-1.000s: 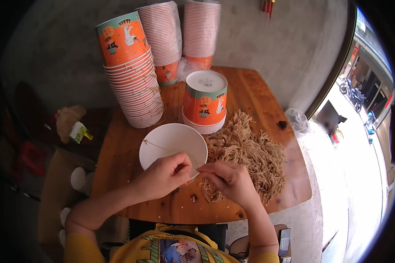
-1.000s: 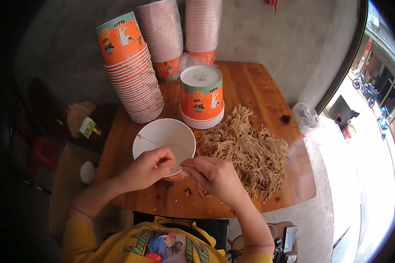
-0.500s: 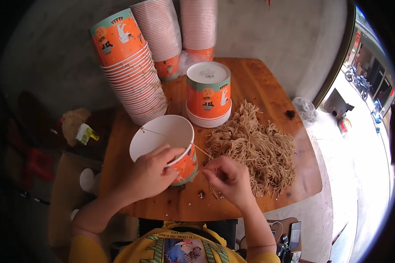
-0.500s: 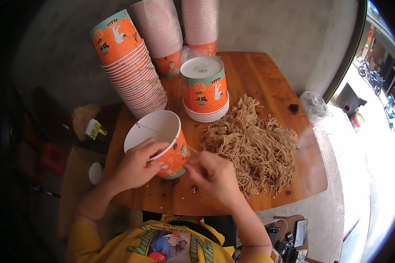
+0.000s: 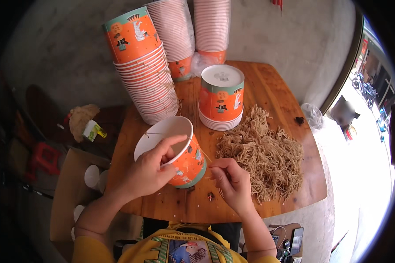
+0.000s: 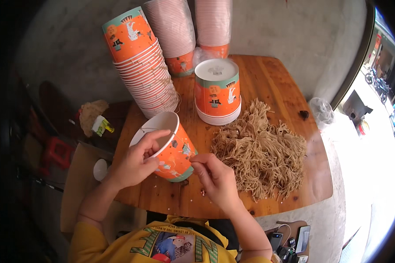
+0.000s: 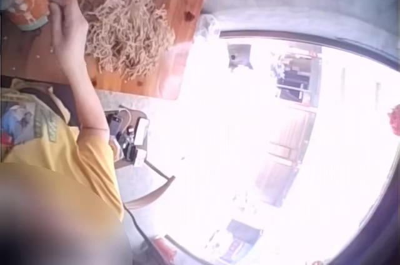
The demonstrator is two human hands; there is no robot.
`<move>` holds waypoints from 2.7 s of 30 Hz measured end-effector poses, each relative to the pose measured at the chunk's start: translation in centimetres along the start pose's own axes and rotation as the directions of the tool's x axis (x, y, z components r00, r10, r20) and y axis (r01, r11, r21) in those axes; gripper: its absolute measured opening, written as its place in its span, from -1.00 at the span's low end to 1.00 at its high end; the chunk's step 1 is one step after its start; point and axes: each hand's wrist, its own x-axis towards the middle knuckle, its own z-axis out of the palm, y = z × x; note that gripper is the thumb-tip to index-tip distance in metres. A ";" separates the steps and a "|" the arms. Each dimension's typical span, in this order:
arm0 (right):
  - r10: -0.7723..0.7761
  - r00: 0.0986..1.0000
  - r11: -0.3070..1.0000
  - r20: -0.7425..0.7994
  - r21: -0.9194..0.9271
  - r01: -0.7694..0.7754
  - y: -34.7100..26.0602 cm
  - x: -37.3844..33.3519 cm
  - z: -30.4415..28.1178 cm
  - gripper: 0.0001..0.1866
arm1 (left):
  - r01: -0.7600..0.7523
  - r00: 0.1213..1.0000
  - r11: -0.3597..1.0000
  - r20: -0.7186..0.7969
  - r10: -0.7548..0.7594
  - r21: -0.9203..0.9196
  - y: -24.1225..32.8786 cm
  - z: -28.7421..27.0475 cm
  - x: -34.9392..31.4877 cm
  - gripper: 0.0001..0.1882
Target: Sorting and packaging dried fibrous food material into paper buckets.
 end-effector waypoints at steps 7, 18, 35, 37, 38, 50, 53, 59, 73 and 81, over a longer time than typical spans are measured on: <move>0.115 0.990 0.933 -0.085 0.350 -0.078 0.0 0.5 1.9 -0.89 | -0.265 0.963 0.938 0.004 0.271 0.224 -0.1 1.7 -0.2 -0.71; -0.042 0.991 0.995 -0.127 0.081 0.052 -0.8 1.0 3.5 -0.90 | -0.364 0.916 0.888 -0.066 0.397 0.282 -0.7 2.5 -0.2 -0.85; -0.097 0.982 0.990 -0.164 0.086 0.113 0.2 0.8 3.4 -0.90 | -0.197 0.971 0.980 -0.133 0.200 0.032 -1.4 1.3 -1.2 -0.85; -0.144 0.977 0.989 -0.159 0.014 0.148 0.2 1.1 3.3 -0.88 | -0.125 0.987 0.988 -0.113 0.114 -0.087 -1.6 0.9 -1.5 -0.81; -0.189 0.970 0.981 -0.153 -0.064 0.181 0.2 1.2 3.2 -0.86 | -0.118 0.989 0.984 -0.101 0.105 -0.134 -1.8 0.8 -1.5 -0.77; -0.387 0.905 0.884 -0.177 -0.350 0.310 -0.3 1.5 3.8 -0.81 | -0.044 0.999 0.998 0.026 0.046 -0.053 -1.0 0.6 -1.3 -0.47; -0.424 0.890 0.863 -0.169 -0.375 0.340 0.4 1.6 4.0 -0.75 | -0.047 0.998 0.997 0.031 0.049 -0.058 -0.9 0.7 -1.2 -0.47; -0.401 0.900 0.867 -0.172 -0.389 0.312 -0.1 1.6 3.9 -0.80 | -0.045 0.998 0.997 0.051 0.048 -0.054 -0.4 0.7 -1.2 -0.48; -0.329 0.922 0.862 -0.204 -0.464 0.204 2.1 -0.9 2.7 -0.75 | 0.016 0.964 0.998 0.266 0.002 -0.067 -1.2 3.2 2.1 -0.79; -0.253 0.959 0.889 -0.129 -0.422 0.178 3.0 -1.4 1.3 -0.86 | -0.178 0.965 0.969 0.224 0.138 0.171 -1.9 4.7 3.0 -0.90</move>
